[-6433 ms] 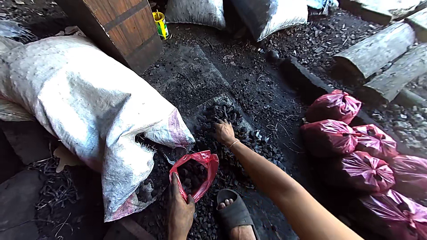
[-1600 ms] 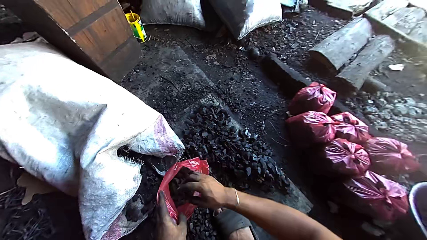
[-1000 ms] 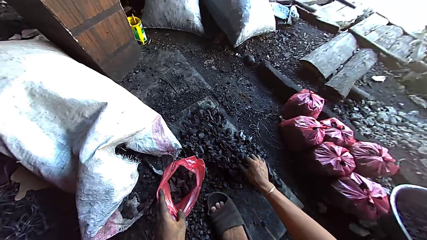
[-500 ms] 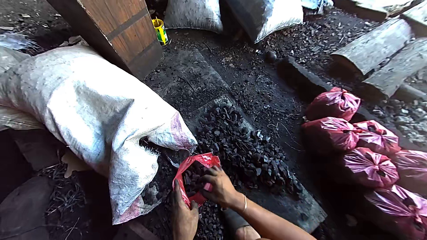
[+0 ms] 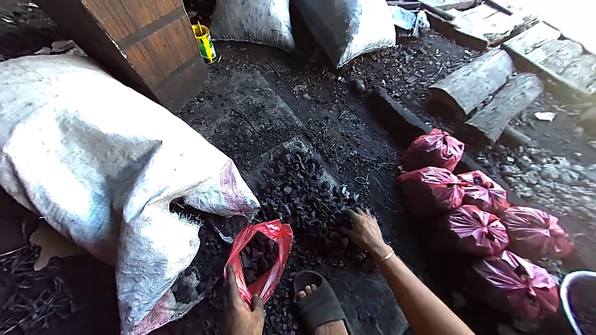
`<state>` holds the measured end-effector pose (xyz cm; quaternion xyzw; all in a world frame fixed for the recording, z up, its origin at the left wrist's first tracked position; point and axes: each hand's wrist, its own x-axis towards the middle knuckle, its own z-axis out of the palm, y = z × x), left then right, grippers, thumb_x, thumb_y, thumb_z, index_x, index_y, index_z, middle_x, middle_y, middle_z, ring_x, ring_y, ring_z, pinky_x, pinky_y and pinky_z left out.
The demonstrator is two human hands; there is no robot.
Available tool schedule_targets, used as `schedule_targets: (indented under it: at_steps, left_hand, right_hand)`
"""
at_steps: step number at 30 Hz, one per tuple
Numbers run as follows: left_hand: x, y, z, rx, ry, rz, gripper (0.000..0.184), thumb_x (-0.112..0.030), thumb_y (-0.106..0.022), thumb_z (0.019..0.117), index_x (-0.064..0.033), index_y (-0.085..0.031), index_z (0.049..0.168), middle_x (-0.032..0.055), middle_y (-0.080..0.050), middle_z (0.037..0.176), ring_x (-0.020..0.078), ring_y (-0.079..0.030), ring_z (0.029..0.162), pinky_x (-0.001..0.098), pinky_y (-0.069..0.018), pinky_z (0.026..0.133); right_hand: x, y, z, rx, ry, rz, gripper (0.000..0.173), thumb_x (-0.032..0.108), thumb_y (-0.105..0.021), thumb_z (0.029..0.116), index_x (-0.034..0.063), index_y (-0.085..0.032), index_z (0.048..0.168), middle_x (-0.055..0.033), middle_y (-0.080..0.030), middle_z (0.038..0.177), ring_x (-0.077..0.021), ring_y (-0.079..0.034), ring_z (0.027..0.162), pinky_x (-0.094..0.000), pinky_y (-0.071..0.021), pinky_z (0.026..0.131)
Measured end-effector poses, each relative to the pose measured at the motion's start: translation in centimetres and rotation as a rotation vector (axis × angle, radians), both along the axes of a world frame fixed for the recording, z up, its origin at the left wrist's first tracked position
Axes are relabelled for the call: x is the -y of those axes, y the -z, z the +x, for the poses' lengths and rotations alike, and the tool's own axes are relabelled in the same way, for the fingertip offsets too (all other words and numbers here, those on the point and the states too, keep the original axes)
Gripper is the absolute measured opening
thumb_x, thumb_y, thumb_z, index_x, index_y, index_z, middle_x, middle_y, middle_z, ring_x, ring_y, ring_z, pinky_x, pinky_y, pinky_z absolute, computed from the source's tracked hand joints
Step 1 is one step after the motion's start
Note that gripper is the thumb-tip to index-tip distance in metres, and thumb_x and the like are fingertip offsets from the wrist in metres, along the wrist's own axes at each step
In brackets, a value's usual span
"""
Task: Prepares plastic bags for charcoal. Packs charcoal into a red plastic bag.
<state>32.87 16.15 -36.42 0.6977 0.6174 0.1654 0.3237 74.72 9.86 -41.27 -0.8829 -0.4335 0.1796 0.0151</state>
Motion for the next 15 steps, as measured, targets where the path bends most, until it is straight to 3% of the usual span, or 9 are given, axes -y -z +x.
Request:
schedule_targets:
  at_steps: [2,5,8,10,12,15]
  left_hand:
    - [0.0,-0.1,0.1,-0.004,-0.014,-0.002,0.104,-0.013,-0.077,0.0755,-0.01,-0.021,0.164,0.0231,-0.038,0.159,0.0385,-0.047,0.141,0.0562,-0.0456,0.109]
    - [0.0,-0.5,0.2,0.003,-0.044,0.007,0.103,-0.011,-0.076,0.0743,-0.009,-0.023,0.163,0.0231,-0.04,0.157,0.0385,-0.049,0.139,0.0555,-0.0469,0.108]
    - [-0.2,-0.9,0.0,0.013,-0.033,0.009,0.102,-0.01,-0.077,0.075,-0.0087,-0.024,0.163,0.0236,-0.039,0.158,0.0393,-0.047,0.14,0.0565,-0.0453,0.11]
    - [-0.4,-0.5,0.1,0.019,-0.016,0.014,0.104,-0.011,-0.077,0.0747,-0.0088,-0.023,0.163,0.0229,-0.038,0.159,0.0384,-0.046,0.141,0.0551,-0.044,0.111]
    - [-0.6,-0.3,0.1,0.018,-0.009,0.027,0.104,-0.011,-0.077,0.0741,-0.0083,-0.023,0.163,0.0221,-0.037,0.16,0.0372,-0.043,0.144,0.0537,-0.0422,0.114]
    - [-0.5,-0.6,0.2,0.02,-0.023,0.048,0.104,-0.009,-0.077,0.0726,-0.0063,-0.025,0.162,0.0247,-0.039,0.158,0.0386,-0.045,0.142,0.0543,-0.0431,0.113]
  right_hand:
    - [0.1,0.2,-0.1,0.023,-0.054,-0.024,0.052,0.055,-0.075,0.0806,0.0261,-0.072,0.124,-0.0063,-0.068,0.129,-0.0372,-0.056,0.128,-0.0641,-0.0437,0.105]
    - [0.4,-0.9,-0.6,-0.018,-0.007,0.15,0.044,0.053,-0.075,0.0823,0.0257,-0.074,0.117,-0.0027,-0.071,0.121,-0.0309,-0.061,0.121,-0.0599,-0.0464,0.105]
    - [-0.4,-4.5,-4.3,-0.261,0.002,0.4,0.045,0.048,-0.077,0.0857,0.021,-0.073,0.121,-0.001,-0.072,0.118,-0.0205,-0.065,0.115,-0.0487,-0.0527,0.103]
    - [-1.8,-5.8,-8.6,-0.456,-0.127,0.519,0.041,0.044,-0.079,0.0862,0.0216,-0.074,0.12,0.0035,-0.073,0.117,-0.0124,-0.067,0.113,-0.0417,-0.0566,0.102]
    - [-3.8,-6.0,-13.9,-0.516,-0.344,0.503,0.039,0.045,-0.079,0.0856,0.0248,-0.073,0.119,0.0059,-0.071,0.119,-0.0122,-0.063,0.117,-0.0414,-0.0537,0.104]
    - [-6.0,-4.7,-20.2,-0.417,-0.637,0.413,0.045,0.05,-0.076,0.0862,0.0254,-0.071,0.123,0.0001,-0.07,0.124,-0.0235,-0.061,0.123,-0.0499,-0.0508,0.103]
